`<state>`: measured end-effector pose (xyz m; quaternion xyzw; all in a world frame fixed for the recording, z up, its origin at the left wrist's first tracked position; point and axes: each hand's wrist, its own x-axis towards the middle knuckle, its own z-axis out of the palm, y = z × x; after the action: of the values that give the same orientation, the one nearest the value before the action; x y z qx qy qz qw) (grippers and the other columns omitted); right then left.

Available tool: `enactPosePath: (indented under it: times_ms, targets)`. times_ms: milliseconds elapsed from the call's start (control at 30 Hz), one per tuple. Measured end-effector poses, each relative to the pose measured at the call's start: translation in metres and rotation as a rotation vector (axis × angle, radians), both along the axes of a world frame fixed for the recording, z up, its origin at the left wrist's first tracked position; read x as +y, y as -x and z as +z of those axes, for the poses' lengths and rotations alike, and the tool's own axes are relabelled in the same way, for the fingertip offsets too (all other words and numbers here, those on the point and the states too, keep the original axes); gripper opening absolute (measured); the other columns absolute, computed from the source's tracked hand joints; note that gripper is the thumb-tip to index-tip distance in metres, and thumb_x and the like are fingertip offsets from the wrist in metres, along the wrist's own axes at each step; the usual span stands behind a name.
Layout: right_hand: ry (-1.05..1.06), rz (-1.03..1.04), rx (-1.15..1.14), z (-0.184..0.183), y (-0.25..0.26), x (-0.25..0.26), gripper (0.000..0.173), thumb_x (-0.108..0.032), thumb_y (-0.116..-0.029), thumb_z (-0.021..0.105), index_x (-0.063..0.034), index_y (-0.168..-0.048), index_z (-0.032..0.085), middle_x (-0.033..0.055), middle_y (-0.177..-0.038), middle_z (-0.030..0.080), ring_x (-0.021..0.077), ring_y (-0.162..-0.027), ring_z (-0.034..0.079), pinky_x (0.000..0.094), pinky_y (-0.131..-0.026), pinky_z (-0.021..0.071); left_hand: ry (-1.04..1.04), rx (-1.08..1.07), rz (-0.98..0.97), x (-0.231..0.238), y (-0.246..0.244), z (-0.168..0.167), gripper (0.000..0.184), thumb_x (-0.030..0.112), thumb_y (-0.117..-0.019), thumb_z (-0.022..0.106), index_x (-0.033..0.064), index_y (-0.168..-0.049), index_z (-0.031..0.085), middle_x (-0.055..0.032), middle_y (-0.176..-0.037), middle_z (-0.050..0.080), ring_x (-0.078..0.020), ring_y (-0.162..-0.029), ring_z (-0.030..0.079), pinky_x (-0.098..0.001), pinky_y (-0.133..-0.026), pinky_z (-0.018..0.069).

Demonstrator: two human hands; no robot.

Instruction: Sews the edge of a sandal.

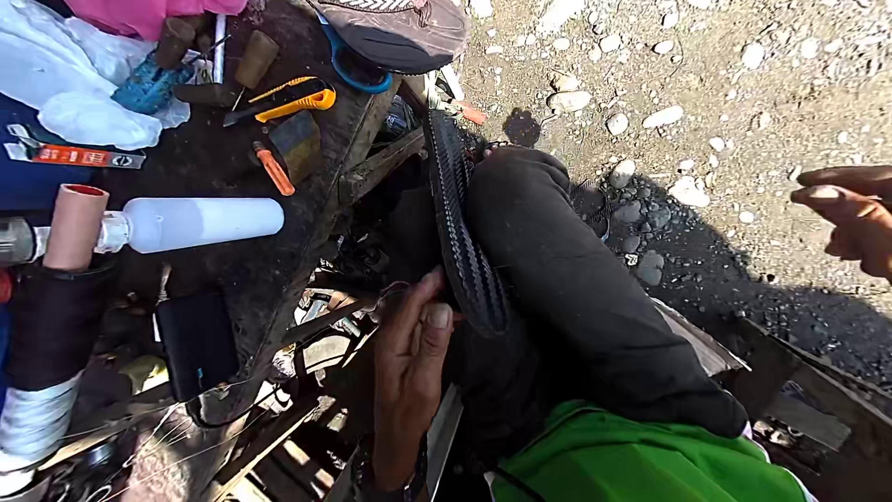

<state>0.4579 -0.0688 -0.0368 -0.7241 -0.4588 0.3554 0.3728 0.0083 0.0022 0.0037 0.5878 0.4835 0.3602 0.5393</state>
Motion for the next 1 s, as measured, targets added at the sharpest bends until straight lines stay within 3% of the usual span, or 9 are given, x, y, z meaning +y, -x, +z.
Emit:
enactPosePath:
  times_ms: [67,167,300,467,633,767,833,900,1000]
  targets:
    - [-0.142,0.131,0.225,0.016,0.103,0.035,0.022,-0.032,-0.0977,0.070,-0.0163,-0.114,0.073,-0.0113,-0.090,0.071,-0.0054,-0.065,0.059,0.0131,-0.057,0.0507,-0.013,0.101,-0.012,0.004,-0.005,0.006,0.037,0.028,-0.1085,0.051,-0.0006,-0.125,0.068,-0.0026,-0.105,0.073,-0.0096,-0.090,0.069,-0.0277,-0.080,0.0601]
    - [-0.253,0.505,0.153,0.032,0.193,0.066,0.037,-0.035,-0.1032,0.062,-0.0096,-0.128,0.071,0.0040,-0.122,0.073,0.0079,-0.109,0.069,0.0269,-0.091,0.0588,-0.026,0.232,-0.043,0.010,0.004,0.014,0.029,0.026,-0.1064,0.055,0.0045,-0.105,0.074,0.0005,-0.090,0.071,-0.0082,-0.080,0.067,-0.0252,-0.074,0.0585]
    - [-0.272,0.561,0.249,0.031,0.227,0.081,0.025,-0.024,-0.1032,0.058,-0.0080,-0.110,0.075,-0.0006,-0.084,0.071,0.0032,-0.071,0.061,0.0215,-0.063,0.0510,-0.027,0.202,-0.041,0.015,0.004,0.014,0.024,0.023,-0.1041,0.059,0.0073,-0.090,0.072,0.0050,-0.078,0.064,-0.0019,-0.068,0.058,-0.0180,-0.063,0.0493]
    - [-0.332,0.574,0.337,0.027,0.231,0.078,0.022,-0.014,-0.1027,0.057,-0.0029,-0.107,0.075,0.0026,-0.086,0.073,0.0022,-0.073,0.063,0.0188,-0.066,0.0517,-0.036,-0.147,0.071,0.010,-0.005,0.015,0.030,0.022,-0.0998,0.065,0.0164,-0.071,0.060,0.0091,-0.066,0.052,-0.0002,-0.062,0.051,-0.0166,-0.059,0.0432]
    - [-0.272,0.562,0.379,0.024,0.230,0.080,0.020,-0.016,-0.1015,0.060,-0.0042,-0.105,0.075,-0.0022,-0.077,0.068,-0.0021,-0.065,0.055,0.0151,-0.058,0.0457,0.033,-0.177,0.085,0.012,0.015,0.005,0.022,0.030,-0.1013,0.064,0.0183,-0.084,0.073,0.0071,-0.082,0.065,-0.0029,-0.075,0.061,-0.0195,-0.070,0.0510]
    - [-0.253,0.560,0.399,0.023,0.226,0.080,0.020,-0.016,-0.1003,0.061,-0.0051,-0.106,0.076,-0.0042,-0.075,0.066,-0.0035,-0.063,0.053,0.0139,-0.056,0.0439,0.186,-0.733,0.048,0.005,0.018,0.006,0.029,0.034,-0.1003,0.059,0.0135,-0.094,0.080,-0.0098,-0.129,0.070,-0.0280,-0.129,0.060,-0.0423,-0.109,0.0475]
    - [-0.249,0.551,0.396,0.023,0.226,0.079,0.020,-0.017,-0.1002,0.061,-0.0052,-0.105,0.076,-0.0042,-0.075,0.066,-0.0038,-0.063,0.053,0.0137,-0.056,0.0436,0.221,-1.037,0.116,0.002,0.007,0.016,0.038,0.036,-0.1001,0.055,0.0091,-0.086,0.078,-0.0071,-0.099,0.076,-0.0255,-0.105,0.071,-0.0433,-0.099,0.0534]
    - [-0.238,0.550,0.391,0.023,0.225,0.078,0.019,-0.018,-0.1003,0.061,-0.0059,-0.103,0.076,-0.0048,-0.074,0.065,-0.0041,-0.062,0.052,0.0136,-0.055,0.0428,0.217,-0.977,0.248,0.004,0.002,0.020,0.039,0.036,-0.1020,0.055,0.0091,-0.078,0.071,-0.0009,-0.072,0.068,-0.0147,-0.070,0.068,-0.0312,-0.069,0.0556]
    - [-0.246,0.567,0.396,0.020,0.225,0.079,0.019,-0.018,-0.1012,0.061,-0.0059,-0.104,0.076,-0.0047,-0.073,0.064,-0.0032,-0.061,0.051,0.0145,-0.055,0.0419,0.130,-0.325,0.187,0.007,0.008,0.015,0.034,0.033,-0.1058,0.054,0.0076,-0.107,0.076,-0.0074,-0.113,0.074,-0.0080,-0.084,0.066,-0.0213,-0.072,0.0527]
